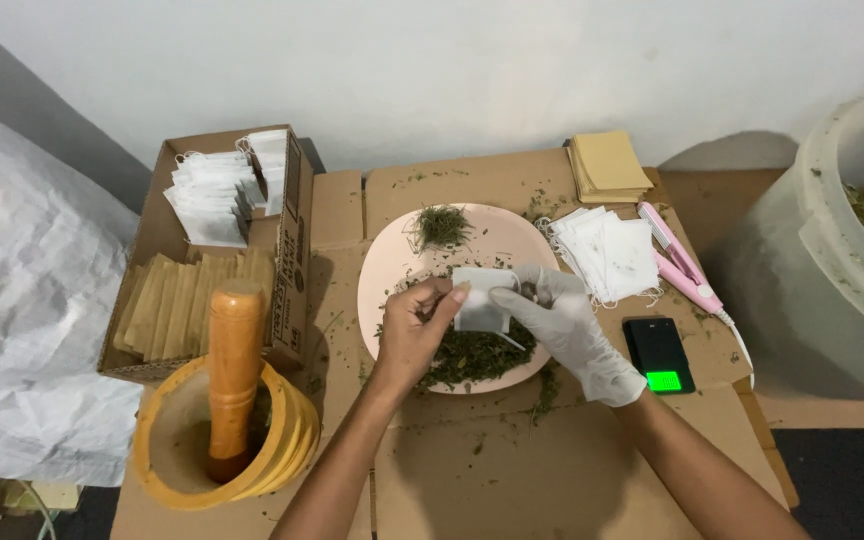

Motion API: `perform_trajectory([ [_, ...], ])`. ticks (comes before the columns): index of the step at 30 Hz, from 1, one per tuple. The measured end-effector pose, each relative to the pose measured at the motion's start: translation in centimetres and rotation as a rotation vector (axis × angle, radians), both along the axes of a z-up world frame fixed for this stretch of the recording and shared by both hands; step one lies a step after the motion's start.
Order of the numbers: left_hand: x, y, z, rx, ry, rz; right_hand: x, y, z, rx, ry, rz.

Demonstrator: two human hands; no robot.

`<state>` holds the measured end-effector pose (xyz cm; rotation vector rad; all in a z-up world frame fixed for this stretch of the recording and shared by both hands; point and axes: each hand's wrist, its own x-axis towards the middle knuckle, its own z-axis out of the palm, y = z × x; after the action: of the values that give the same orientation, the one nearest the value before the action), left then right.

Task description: Filling small white tea bags with dried tea leaves using a spoon and placing them into a storage box.

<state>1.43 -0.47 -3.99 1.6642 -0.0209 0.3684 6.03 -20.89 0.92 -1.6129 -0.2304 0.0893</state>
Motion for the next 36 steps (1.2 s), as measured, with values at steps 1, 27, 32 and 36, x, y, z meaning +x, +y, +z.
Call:
perform_trajectory([
  [1,-0.5,-0.2,0.8,-0.002,0.002,-0.001,-0.8,0.2,1.8,-0.002,0.002,-0.001],
  [27,10.2,-17.5,1.9,0.306,-0.057,-0.63,-1.6,-18.8,-5.6,0.018,-0.17,-0.427],
  [32,12.1,-21.7,0.2,0.408,-0.035,-0.709,-3.5,-20.6,-5.9,-0.068,-0.155,-0.558],
  [36,12.7,-22.5,-0.9,0.548,-0.034,-0.736,-3.6,-21.3,-7.3,-0.192,-0.144,-0.618],
])
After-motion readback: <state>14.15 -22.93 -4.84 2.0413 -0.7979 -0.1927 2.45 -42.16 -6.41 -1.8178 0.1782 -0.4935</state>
